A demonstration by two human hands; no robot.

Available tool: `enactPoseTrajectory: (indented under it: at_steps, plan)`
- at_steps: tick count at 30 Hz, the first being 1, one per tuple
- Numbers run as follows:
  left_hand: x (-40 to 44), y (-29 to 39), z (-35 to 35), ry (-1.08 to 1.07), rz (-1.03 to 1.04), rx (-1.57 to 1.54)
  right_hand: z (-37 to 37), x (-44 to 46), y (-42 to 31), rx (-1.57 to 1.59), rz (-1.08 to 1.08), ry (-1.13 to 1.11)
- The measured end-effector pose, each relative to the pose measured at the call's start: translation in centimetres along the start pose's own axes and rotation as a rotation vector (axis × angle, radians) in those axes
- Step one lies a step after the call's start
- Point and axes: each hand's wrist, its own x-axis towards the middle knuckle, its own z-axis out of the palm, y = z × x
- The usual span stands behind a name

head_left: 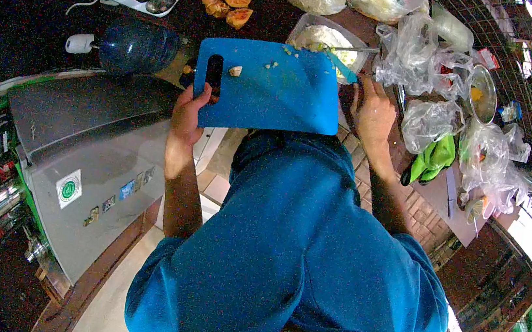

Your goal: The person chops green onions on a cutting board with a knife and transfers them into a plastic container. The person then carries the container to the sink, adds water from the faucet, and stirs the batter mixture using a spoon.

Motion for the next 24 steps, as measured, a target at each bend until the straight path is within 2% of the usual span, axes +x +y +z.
enactPoseTrajectory:
  at_steps: [1, 3, 4, 6, 7, 9, 13, 17, 19, 23, 24]
  plan:
    - [-1.0, 1.1, 1.2, 0.000, 0.001, 0.000, -0.4, 0.1, -0.2, 0.001, 0.000, 0.000]
    - [-2.7, 2.8, 3.1, 0.092, 0.159, 0.189, -1.5, 0.4, -0.7, 0.005, 0.104, -0.083]
    - [-2.7, 2.8, 3.1, 0.126, 0.210, 0.253, -1.7, 0.4, -0.8, 0.051, 0.086, -0.087]
    - [-0.5, 0.3, 0.2, 0.007, 0.031, 0.002, -1.6, -0.2, -2.1, 0.176, 0.012, -0.079]
    - [-0.5, 0.3, 0.2, 0.006, 0.029, 0.002, -1.5, -0.5, -2.9, 0.297, -0.059, -0.068]
    - [-0.5, 0.5, 0.3, -0.011, 0.021, 0.016, -1.8, -1.3, -5.3, 0.349, -0.138, -0.199]
    - [-0.8, 1.4, 0.6, -0.031, 0.015, 0.038, -1.6, -1.6, -7.9, 0.383, -0.114, -0.371]
    - [-1.1, 1.5, 0.6, 0.003, 0.030, 0.053, -1.2, -0.9, -6.4, 0.236, -0.068, -0.336]
    - [-1.1, 1.3, 0.5, 0.002, 0.040, 0.055, -0.3, -0.7, -4.5, 0.177, -0.050, -0.218]
    - [-1.3, 1.5, 0.5, 0.071, 0.050, 0.029, 0.0, 0.0, -1.5, 0.066, 0.042, -0.231]
    - [-1.4, 1.5, 0.4, 0.075, 0.045, 0.018, -0.2, 0.1, -1.3, 0.082, 0.024, -0.155]
